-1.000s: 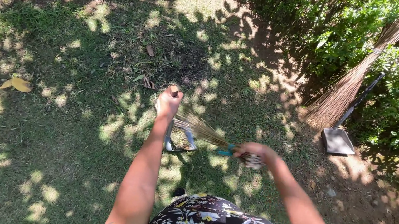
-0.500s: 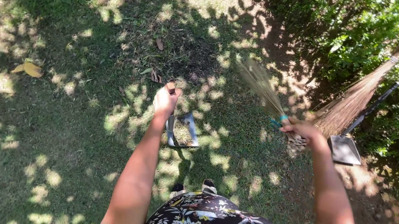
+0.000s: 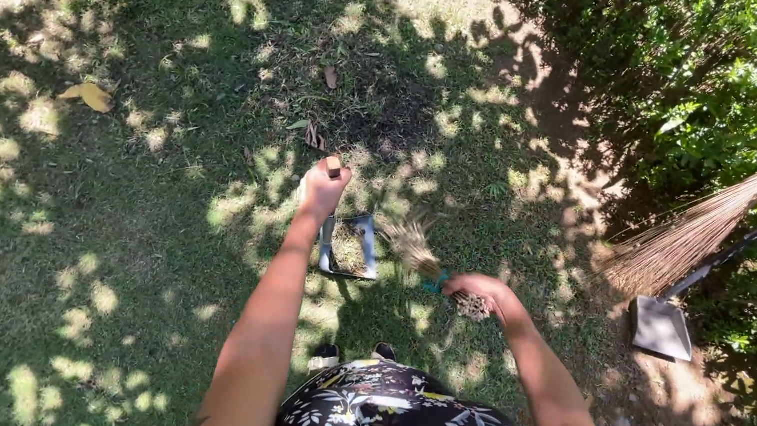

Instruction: Sweeping a pile of dry leaves and twigs into a hand-held scoop using a twig broom.

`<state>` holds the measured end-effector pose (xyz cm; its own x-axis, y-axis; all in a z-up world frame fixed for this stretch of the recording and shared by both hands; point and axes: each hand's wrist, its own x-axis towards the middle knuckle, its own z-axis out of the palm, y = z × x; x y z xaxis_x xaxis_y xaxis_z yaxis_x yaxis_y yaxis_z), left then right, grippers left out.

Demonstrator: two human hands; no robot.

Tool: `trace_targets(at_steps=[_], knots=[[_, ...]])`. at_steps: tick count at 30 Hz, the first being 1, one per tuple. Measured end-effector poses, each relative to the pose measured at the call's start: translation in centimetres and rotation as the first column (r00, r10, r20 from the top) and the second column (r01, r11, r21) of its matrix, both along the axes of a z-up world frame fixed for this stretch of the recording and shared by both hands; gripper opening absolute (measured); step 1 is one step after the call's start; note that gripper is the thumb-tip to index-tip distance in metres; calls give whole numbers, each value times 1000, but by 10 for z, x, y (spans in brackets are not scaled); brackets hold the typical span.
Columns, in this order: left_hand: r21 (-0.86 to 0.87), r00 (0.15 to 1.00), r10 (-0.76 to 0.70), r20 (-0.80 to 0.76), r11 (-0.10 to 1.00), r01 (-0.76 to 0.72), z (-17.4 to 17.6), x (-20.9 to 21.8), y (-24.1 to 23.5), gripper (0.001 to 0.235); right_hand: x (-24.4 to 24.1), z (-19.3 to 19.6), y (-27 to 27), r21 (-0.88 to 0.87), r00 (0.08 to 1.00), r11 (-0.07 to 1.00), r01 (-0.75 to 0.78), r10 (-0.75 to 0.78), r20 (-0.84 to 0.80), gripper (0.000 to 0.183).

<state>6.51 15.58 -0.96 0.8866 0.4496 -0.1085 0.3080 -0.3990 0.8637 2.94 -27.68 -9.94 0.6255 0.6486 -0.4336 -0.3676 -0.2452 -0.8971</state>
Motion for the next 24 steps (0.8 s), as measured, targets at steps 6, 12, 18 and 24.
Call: trace_targets(at_steps=[6, 12, 18, 24], knots=[[84, 996, 35, 86, 996, -42, -17, 6, -2, 27, 14, 133, -38, -410, 947, 905, -116, -24, -320, 84], [34, 999, 51, 2, 998, -51, -1, -3, -3, 27, 74, 178, -135, -470, 960, 879, -74, -65, -272, 87], [30, 995, 32, -90, 999, -29, 15, -15, -9, 24, 90, 107, -95, -568, 966, 803, 179, -252, -52, 55], [87, 998, 50, -25, 995, -48, 11, -18, -14, 25, 66, -1, -19, -624, 876, 759, 187, -416, -244, 43]])
